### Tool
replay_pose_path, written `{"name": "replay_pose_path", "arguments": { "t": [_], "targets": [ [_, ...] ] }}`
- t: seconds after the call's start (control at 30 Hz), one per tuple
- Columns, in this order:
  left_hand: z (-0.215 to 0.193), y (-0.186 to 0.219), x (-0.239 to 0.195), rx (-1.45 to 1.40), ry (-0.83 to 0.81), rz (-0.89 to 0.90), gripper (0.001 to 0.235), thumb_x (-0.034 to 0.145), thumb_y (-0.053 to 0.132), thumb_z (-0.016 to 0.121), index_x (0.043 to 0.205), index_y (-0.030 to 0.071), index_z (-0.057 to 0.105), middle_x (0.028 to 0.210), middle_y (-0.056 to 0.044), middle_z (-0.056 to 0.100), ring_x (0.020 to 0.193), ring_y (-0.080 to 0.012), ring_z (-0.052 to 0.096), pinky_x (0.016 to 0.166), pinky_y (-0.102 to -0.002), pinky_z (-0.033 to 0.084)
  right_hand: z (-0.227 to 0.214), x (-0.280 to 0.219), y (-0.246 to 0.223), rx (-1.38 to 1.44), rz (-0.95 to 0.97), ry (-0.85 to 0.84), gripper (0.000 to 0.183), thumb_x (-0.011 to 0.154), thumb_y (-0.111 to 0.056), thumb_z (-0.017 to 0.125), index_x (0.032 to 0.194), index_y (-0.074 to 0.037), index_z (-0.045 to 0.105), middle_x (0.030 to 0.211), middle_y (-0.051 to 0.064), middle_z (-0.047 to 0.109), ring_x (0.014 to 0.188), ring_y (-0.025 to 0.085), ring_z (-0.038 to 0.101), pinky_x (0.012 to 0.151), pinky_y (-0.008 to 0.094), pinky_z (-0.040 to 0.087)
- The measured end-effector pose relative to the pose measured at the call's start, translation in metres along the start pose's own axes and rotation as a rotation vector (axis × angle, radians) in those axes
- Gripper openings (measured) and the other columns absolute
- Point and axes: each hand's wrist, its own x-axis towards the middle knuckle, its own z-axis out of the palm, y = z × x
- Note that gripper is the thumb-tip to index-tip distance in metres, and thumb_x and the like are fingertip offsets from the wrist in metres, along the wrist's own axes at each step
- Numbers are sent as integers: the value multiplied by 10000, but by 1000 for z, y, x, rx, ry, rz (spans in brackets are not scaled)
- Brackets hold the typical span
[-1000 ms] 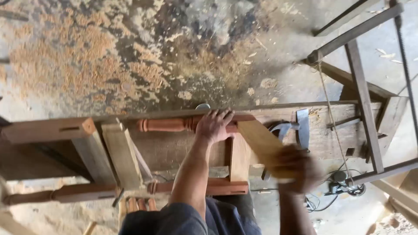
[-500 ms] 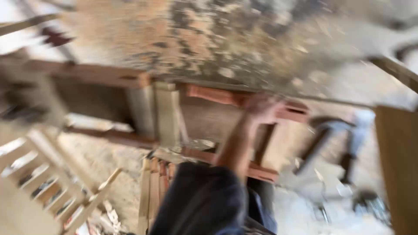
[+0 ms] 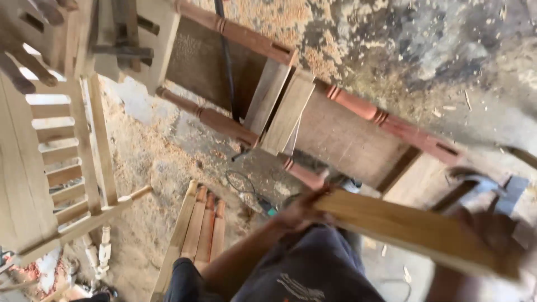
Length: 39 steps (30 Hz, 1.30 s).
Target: The person fits wooden slats and rails into the mortise joints of a wooden chair frame on the workbench, pressing pieces into place by hand and using a hammer to seat a joint. They then clamp a small wood block under their foot and cut it with a frame saw, before picking the block back up.
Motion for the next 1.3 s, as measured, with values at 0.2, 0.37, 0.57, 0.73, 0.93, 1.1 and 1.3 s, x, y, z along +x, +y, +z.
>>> {"name": "replay_pose_path", "arguments": {
  "t": [0.2,0.37,0.57,0.73,0.93,1.1,1.3],
  "targets": [
    [2,64,-147,702,632,145,778,740,160,860,1387,72,437,1220,-112,598,1122,-279,605,924,-450,532,25,-56,34,100,86,45,785,913,-735,406,1321,-105,635,1402,101,654,1297,268,630,1136,432,458],
    [-33,45,-217,1112,915,294,781,684,252,868,1287,-9,447,1120,-176,584,1018,-291,593,864,-435,527,88,-94,169,-229,391,73,744,888,-563,518,1509,-172,398,1336,70,591,1150,287,584,971,476,484],
    [-186,121,-228,1047,122,164,535,822,281,841,1203,8,584,1069,-182,707,985,-329,708,818,-445,587,104,-55,277,-652,249,-6,750,899,-101,684,1573,-132,358,1435,140,536,1255,225,569,1007,334,511],
    [-304,196,-138,1384,259,-143,412,958,404,669,1263,134,611,1487,-72,593,905,-260,756,710,-389,650,156,-61,298,-905,233,78,734,908,-47,676,1573,-112,372,1459,158,482,1283,238,558,1008,338,526],
    [-371,174,-50,1957,-157,34,783,896,580,637,1496,127,413,1470,-108,440,1389,-333,430,1186,-514,361,166,-45,331,-871,203,99,787,922,-41,667,1598,-78,265,1648,118,348,1496,205,347,1164,329,355],
    [-371,162,-19,2066,-312,30,806,868,590,629,1512,187,359,1493,-75,378,1397,-282,339,1203,-502,228,173,-47,351,-936,160,130,790,922,-26,677,1593,-44,260,1703,126,228,1572,215,179,1227,341,219],
    [-380,158,-14,1956,-258,138,669,875,425,732,1466,193,521,1416,-12,515,1331,-223,480,1182,-443,358,183,-51,360,-918,164,180,773,918,-44,675,1586,-29,286,1711,122,207,1571,211,183,1225,350,227]
  ]
}}
